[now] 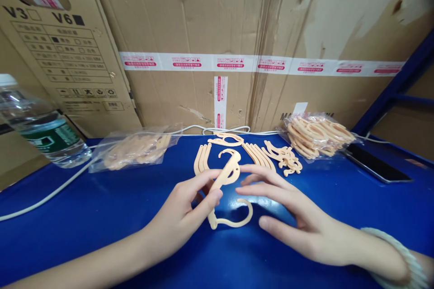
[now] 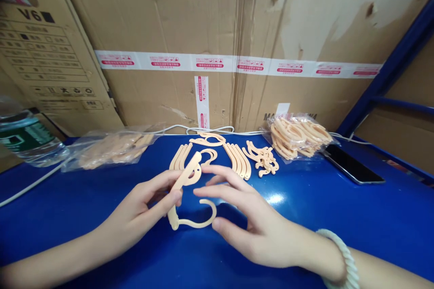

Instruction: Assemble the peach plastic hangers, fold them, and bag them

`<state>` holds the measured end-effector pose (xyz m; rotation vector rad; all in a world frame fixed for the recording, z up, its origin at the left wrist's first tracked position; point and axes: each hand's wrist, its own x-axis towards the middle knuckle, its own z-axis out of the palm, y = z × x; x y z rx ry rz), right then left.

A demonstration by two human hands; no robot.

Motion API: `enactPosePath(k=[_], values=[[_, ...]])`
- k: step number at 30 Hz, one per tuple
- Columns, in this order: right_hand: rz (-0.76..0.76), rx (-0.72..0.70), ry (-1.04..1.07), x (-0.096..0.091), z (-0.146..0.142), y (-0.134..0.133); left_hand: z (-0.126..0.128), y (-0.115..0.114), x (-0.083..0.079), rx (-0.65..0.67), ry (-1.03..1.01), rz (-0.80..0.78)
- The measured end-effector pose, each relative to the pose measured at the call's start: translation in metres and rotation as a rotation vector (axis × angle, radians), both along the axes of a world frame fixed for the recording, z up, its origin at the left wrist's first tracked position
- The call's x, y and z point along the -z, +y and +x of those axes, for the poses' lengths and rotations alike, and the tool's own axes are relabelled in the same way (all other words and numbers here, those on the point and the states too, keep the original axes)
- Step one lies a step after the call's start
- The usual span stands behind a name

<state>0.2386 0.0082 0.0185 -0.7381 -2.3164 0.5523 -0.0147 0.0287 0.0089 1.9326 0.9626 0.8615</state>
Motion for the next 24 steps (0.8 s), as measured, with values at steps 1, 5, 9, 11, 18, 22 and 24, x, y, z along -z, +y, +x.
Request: enactPosePath(k=[1, 5, 9, 11, 18, 22, 24], values=[[-0.084, -0.02, 0.027, -0.001, 0.001, 0.0, 0.0, -0.001, 0.0, 0.007, 0.031, 0.031], [-0.377, -0.105, 0.187, 0.0, 0.002, 0.003, 0.002, -0.003, -0.001, 0.02, 0.105, 0.118], [-0.572, -0.043, 0.397, 0.004, 0.0, 0.009, 0.001, -0.003, -0.002, -0.047, 0.116, 0.203], [-0.656, 0.03, 0.491, 0.007, -0.003, 0.012, -0.001, -0.001, 0.0, -0.074, 0.126, 0.27], [-1.019, 0.026, 0.457, 0.019, -0.011, 0.014, -0.004, 0.009, 0.018, -0.065, 0.436, 0.771], [-1.128, -0.06, 0.34, 0.022, -0.015, 0.007, -0.003, 0.006, 0.019, 0.038, 0.652, 1.094], [-1.182, -0.088, 0.304, 0.022, -0.018, 0.003, 0.0, 0.002, 0.017, 0.081, 0.675, 1.152]])
